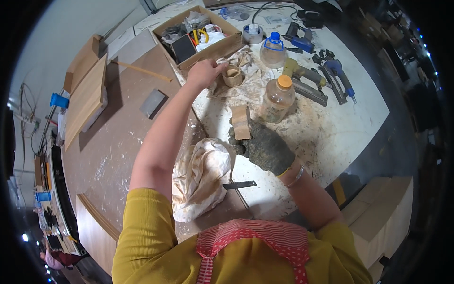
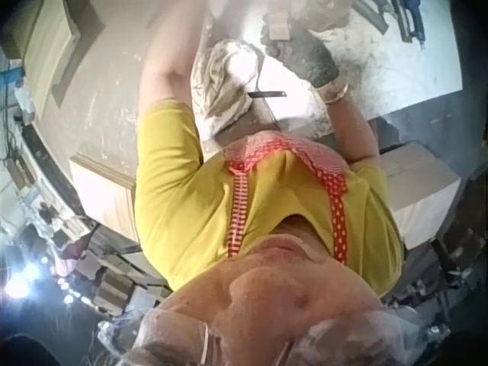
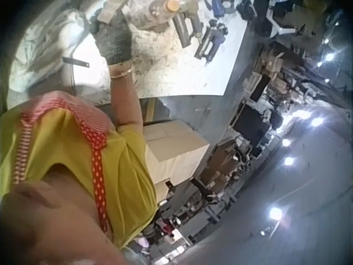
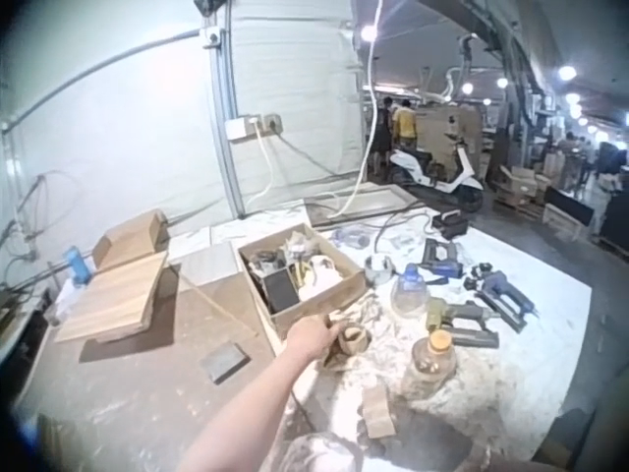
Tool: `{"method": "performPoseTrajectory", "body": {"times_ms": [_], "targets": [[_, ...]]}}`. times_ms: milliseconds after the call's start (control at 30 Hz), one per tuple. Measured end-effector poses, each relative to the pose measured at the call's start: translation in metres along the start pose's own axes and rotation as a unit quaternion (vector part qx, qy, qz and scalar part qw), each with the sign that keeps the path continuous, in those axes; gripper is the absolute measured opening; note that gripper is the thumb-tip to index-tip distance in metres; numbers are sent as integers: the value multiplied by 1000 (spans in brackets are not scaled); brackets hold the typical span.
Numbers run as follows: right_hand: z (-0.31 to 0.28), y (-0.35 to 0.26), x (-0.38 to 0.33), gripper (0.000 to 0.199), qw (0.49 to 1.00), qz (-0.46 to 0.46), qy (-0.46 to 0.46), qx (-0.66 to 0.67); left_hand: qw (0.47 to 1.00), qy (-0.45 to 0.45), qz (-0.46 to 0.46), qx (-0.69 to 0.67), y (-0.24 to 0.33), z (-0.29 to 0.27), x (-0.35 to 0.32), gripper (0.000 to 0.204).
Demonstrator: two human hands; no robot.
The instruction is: The person applies a liquid finish to wooden boards using a cloth, then sands the edges with a sanding block. They wipe the surfaces clean and stack the finished boards on the workbench.
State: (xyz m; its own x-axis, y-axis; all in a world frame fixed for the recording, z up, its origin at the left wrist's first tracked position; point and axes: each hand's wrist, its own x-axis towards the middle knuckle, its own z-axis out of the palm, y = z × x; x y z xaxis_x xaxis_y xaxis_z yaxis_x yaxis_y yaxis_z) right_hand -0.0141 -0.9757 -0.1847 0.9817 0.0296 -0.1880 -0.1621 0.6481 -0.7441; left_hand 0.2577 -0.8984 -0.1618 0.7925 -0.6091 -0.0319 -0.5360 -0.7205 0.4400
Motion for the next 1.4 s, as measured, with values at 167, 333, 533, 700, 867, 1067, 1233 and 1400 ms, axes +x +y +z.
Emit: {"method": "performPoseTrajectory", "body": {"times_ms": [167,333,533,700,867,1067,1233,1400], "targets": [[-2,0,2,38,727,-227,-5,-648,999,4,34,7,-2,1,2,45],[-4,-1,1,38,683,-230,1,-693,987,19,9,-159,-26,-3,-18,41],[16,-7,5,28,942,-88,-102,-307,837,-168,39,-520,-34,-13,-121,43],[62,7,25,29,926,180,-74,324,636,-188,87,-743,-25,-12,-195,78],[101,3,62,41,866,1,-248,-435,607,-7,25,-794,-55,-43,-231,38],[88,-126,238,34,303,-406,-261,-822,467,216,-24,-857,-122,-58,-295,68],[39,-156,370,26,330,-172,2,-928,523,245,-98,-811,-139,-28,-358,59],[-3,-113,437,38,448,-120,102,-880,536,295,-192,-767,-130,-16,-377,71]]}}
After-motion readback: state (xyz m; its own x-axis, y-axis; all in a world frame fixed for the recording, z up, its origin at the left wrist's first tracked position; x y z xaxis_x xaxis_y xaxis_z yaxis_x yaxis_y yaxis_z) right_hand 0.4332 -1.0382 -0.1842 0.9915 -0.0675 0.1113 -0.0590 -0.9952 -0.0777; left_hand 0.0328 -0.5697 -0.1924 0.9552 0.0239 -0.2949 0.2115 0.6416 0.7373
